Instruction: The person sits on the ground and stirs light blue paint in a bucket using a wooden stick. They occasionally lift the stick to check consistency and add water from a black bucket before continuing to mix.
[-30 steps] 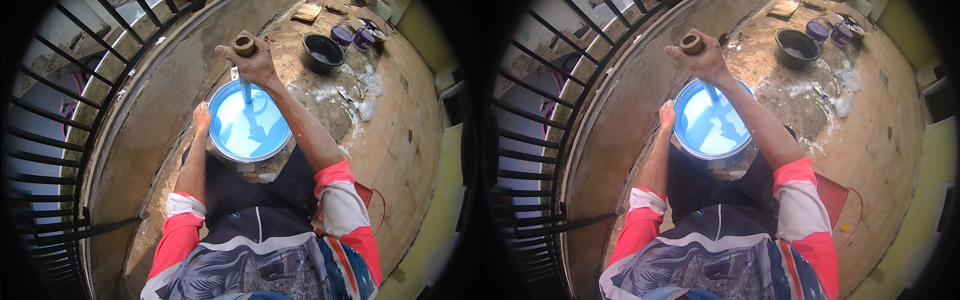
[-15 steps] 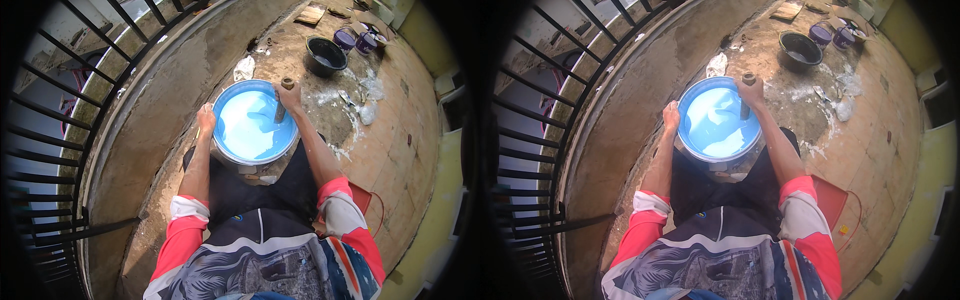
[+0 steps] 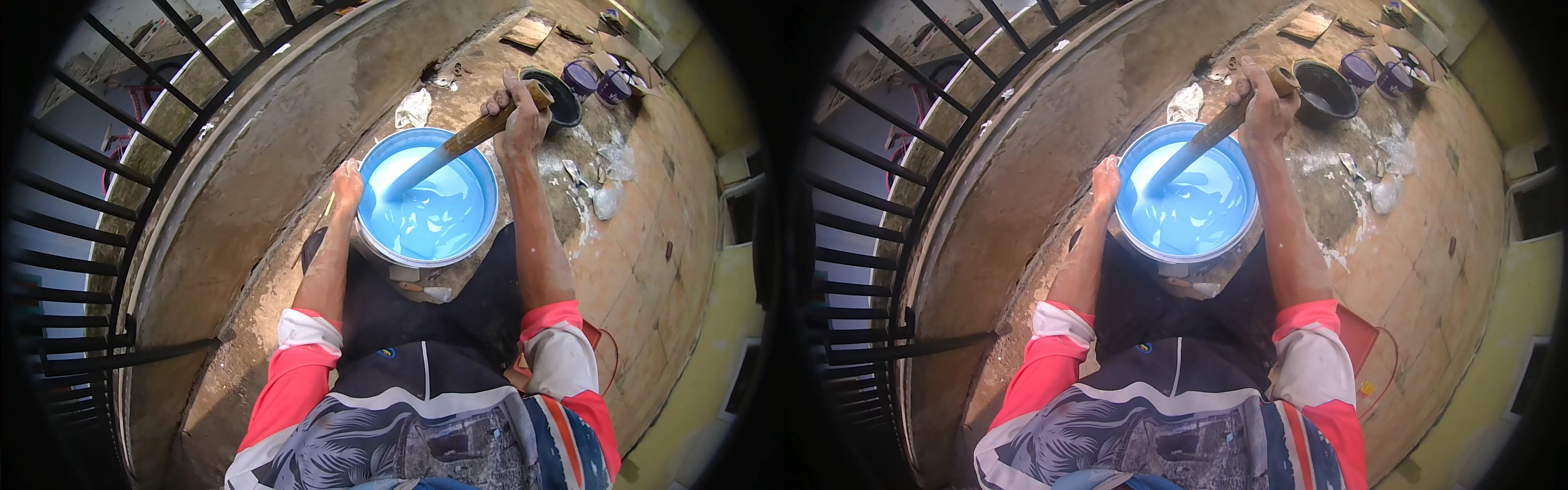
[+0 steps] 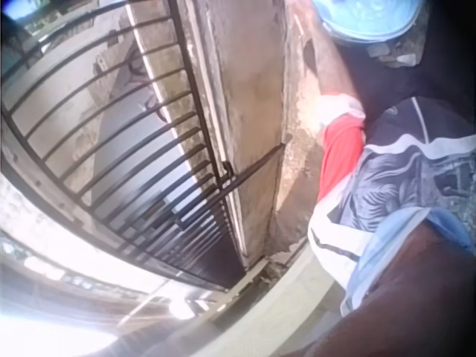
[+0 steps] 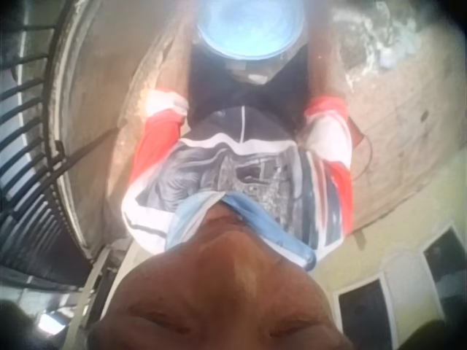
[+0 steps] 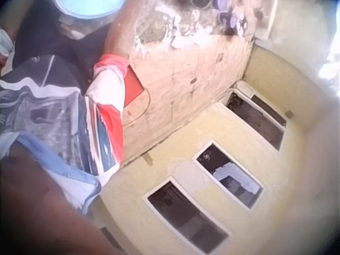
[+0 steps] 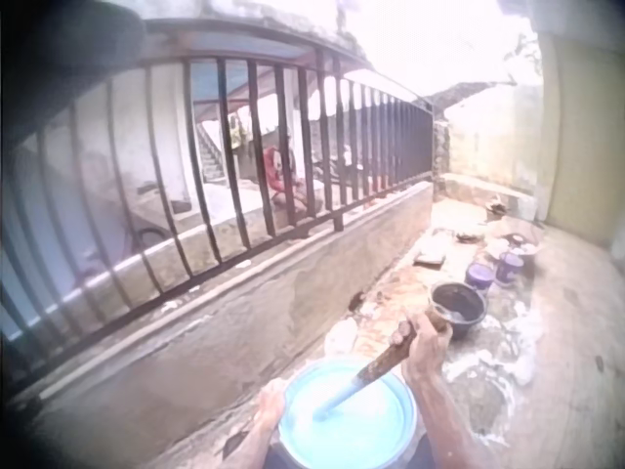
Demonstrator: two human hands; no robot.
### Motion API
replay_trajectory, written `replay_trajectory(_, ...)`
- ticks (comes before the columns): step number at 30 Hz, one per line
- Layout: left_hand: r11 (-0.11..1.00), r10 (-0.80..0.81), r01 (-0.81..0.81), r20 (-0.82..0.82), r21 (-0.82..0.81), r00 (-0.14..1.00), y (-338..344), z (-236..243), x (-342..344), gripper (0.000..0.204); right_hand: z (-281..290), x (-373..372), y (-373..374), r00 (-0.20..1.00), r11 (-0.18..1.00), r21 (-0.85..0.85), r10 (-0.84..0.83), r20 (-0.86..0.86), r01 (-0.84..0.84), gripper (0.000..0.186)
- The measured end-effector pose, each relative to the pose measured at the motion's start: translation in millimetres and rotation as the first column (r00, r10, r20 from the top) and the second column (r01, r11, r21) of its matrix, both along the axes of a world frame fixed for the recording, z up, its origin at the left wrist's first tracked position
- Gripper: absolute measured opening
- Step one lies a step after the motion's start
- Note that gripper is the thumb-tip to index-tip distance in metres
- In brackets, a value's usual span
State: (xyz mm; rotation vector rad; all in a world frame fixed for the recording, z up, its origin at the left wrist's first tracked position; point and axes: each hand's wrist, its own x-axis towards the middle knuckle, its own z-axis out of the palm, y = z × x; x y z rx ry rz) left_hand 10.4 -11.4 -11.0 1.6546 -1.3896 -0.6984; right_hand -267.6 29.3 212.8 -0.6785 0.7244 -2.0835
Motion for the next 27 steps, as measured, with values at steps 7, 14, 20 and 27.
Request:
replay_trajectory(7, 1.000, -0.012, 0.013, -0.031, 0.009, 0.999, 3, 7, -1, 0.040, -11, 46, -11, 0.892, 0.981, -0.110, 0.098, -0.442, -0.162, 0.022)
replay_trajectory(14, 1.000, -0.005, 0.004, -0.053, -0.009, 0.999, 7, 18, -14, 0.040, -120, 8, -17, 0.564, 0.977, 0.123, 0.200, -0.801, -0.173, 0.024)
replay_trajectory(20, 0.997, 0.050, -0.050, 0.005, -0.061, 0.999, 0, 4, 0, 0.039, -129, -3, 16, 0.841, 0.903, 0.403, 0.332, -0.428, -0.152, 0.024)
replay_trajectory(27, 0.999, 0.019, -0.019, 0.008, 0.029, 1.000, 3, 7, -6, 0.039, -39, 37, 27, 0.939, 0.940, 0.206, 0.306, -0.161, -0.271, 0.021)
